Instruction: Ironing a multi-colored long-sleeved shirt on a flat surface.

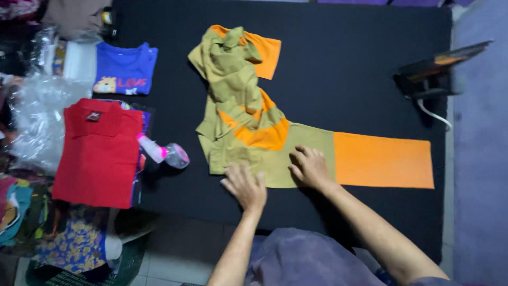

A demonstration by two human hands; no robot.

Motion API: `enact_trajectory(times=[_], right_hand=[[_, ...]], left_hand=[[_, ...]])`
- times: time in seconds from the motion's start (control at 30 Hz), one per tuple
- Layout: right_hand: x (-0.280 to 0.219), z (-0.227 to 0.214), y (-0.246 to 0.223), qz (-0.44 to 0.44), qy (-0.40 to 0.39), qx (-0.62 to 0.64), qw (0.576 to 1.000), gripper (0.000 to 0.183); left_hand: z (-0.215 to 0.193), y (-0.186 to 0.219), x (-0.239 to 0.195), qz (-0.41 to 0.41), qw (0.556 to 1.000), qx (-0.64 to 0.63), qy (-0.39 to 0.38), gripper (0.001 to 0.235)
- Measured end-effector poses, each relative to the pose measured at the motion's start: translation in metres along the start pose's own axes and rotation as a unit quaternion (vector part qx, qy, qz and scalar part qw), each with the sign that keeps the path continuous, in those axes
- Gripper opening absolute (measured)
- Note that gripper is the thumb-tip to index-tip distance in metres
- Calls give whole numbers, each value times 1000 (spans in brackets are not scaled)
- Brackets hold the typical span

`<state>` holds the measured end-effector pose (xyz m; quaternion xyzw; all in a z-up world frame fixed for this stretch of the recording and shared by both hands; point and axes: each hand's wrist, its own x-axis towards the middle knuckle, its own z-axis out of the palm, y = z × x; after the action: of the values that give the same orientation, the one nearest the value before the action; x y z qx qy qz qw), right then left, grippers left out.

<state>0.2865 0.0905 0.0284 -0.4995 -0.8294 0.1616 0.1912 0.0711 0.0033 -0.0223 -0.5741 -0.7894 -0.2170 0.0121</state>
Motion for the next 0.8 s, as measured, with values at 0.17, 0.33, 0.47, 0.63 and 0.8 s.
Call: enact_trajectory(times=[0.17,0.33,0.47,0.63,0.8], right_hand=[[42,30,-8,40,47,14,998,73],[85,21,8,151,5,83,985,98],[91,6,-5,175,-59,58,981,55],[44,7,-43,263,-109,121,951,28],[-1,-15,-76,81,-469,138,869,33]], left_hand=[[-36,-33,66,-214,974,-76,3,91],[-8,-61,114,-399,885,-237,-37,111],[-8,-67,151,-428,842,-325,-58,103],[5,-76,181,-375,801,-452,-118,69],[42,-85,181,-352,762,-521,-154,48]])
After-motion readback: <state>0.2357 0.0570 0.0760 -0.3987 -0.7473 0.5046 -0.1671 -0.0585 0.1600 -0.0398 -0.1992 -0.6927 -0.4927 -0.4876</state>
